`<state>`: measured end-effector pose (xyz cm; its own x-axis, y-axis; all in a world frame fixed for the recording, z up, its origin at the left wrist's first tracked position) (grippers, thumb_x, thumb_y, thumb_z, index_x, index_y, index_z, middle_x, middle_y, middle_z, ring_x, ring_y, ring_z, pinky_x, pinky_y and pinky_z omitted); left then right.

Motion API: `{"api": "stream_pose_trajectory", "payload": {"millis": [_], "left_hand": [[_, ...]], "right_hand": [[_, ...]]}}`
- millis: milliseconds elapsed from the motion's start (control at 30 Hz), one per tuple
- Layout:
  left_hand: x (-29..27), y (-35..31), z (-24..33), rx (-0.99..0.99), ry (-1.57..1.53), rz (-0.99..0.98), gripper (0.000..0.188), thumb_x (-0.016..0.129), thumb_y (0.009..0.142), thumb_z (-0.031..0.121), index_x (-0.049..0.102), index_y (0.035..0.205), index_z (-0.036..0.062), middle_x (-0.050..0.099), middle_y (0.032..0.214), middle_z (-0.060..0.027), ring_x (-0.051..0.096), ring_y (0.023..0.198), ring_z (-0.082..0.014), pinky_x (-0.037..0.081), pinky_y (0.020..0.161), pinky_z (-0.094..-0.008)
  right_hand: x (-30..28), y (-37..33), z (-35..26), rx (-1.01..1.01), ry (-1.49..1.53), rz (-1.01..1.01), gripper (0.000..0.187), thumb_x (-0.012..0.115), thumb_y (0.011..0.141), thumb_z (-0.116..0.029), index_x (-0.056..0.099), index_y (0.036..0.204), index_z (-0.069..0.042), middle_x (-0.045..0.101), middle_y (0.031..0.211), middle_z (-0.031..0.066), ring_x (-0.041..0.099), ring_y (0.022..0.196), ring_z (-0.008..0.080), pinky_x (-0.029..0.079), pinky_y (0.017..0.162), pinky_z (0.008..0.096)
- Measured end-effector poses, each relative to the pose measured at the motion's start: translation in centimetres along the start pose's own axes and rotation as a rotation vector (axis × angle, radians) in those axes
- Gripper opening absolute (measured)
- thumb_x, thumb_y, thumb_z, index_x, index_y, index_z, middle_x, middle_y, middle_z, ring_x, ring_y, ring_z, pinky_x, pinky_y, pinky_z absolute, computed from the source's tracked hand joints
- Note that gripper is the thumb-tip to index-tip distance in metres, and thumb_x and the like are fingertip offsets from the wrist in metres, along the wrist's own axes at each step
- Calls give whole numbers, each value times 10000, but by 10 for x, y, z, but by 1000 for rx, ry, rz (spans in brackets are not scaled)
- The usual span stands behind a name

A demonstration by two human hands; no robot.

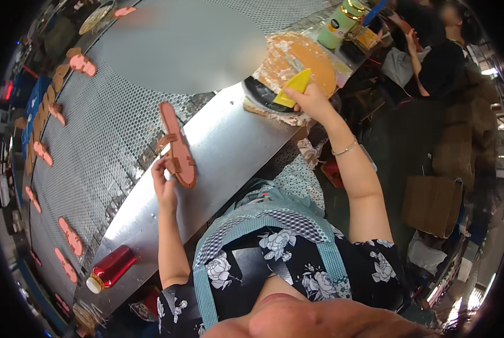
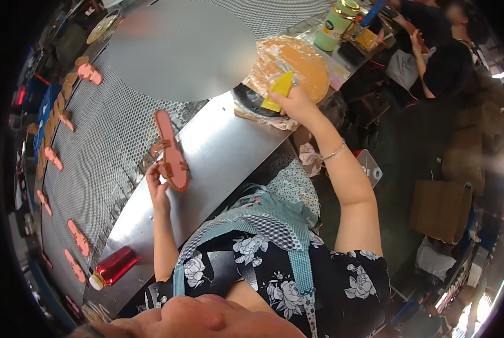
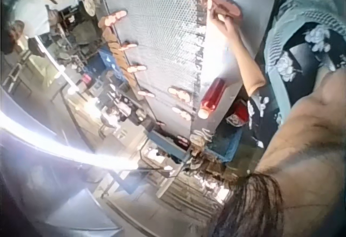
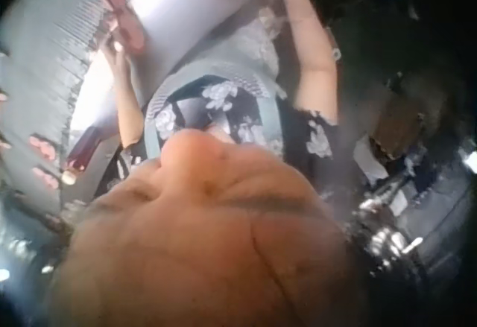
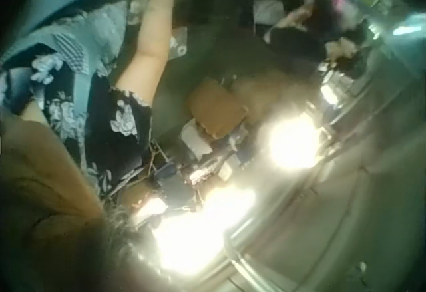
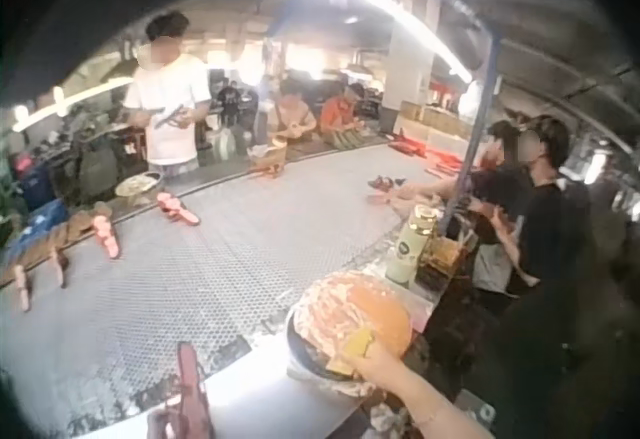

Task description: The person applies adhesive to sandals by picking them up from a conveyor belt, spreading glue onto them using a yellow applicator tool dipped into a glue container, and placing the coated sandals back onto the conveyor belt.

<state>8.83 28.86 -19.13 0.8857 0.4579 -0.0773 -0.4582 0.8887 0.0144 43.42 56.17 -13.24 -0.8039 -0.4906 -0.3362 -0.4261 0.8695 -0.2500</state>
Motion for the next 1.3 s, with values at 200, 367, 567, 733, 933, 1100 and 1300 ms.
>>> {"api": "stream_pose_trajectory", "payload": {"millis": [200,367,567,733,933,1100,1300], "left_hand": [[23,2,2,-27,242,80,357,579,821,17,452,1155,14,539,1105,-86,521,1065,-172,404,931,-288],[23,8,-10,5,-15,185,182,555,842,8,530,1022,12,575,1005,-49,537,933,-123,428,850,-255],[55,10,13,95,-225,165,152,564,884,49,550,1026,-5,602,1070,-76,555,939,-121,451,850,-273],[88,8,43,100,-430,57,98,576,887,45,519,956,6,597,1124,-117,564,980,-143,460,852,-284],[113,0,63,82,-485,-68,126,607,855,16,494,910,10,575,1165,-162,569,1012,-183,462,868,-312],[125,-5,64,81,-461,-142,151,629,836,16,500,913,15,575,1169,-165,568,1032,-197,457,882,-330],[132,-2,64,99,-401,-124,134,608,851,14,497,927,18,571,1166,-152,564,1020,-187,451,881,-312]], "right_hand": [[1,2,-7,-116,-7,-16,298,606,869,-278,658,976,-4,634,758,49,581,655,109,468,587,262],[4,3,-16,-190,-148,-61,330,602,874,-314,662,949,2,648,769,78,592,654,111,463,576,264],[-3,-23,13,40,198,180,268,590,900,-255,640,1004,-12,623,745,17,527,543,58,425,493,190],[39,-48,-10,-47,564,111,237,590,909,-227,654,1012,-23,648,813,29,562,601,67,450,514,182],[77,-67,-57,-319,614,-63,227,581,920,-155,614,1092,-10,639,970,55,584,734,83,491,580,214],[79,-68,-65,-493,461,-98,214,567,926,-130,604,1100,-12,624,1025,50,568,769,82,490,634,209],[86,-81,-66,-646,288,-129,197,586,898,-82,610,1082,-13,637,924,69,598,734,135,478,637,258]]}}
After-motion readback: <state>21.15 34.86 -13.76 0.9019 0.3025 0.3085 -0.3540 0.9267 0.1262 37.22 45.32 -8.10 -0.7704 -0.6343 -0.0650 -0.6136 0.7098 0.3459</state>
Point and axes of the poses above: each hand's wrist, its own y-axis towards the middle knuckle, its own x-axis out of the palm, z = x × y, the point moved 3 cm from there along y, towards the middle knuckle
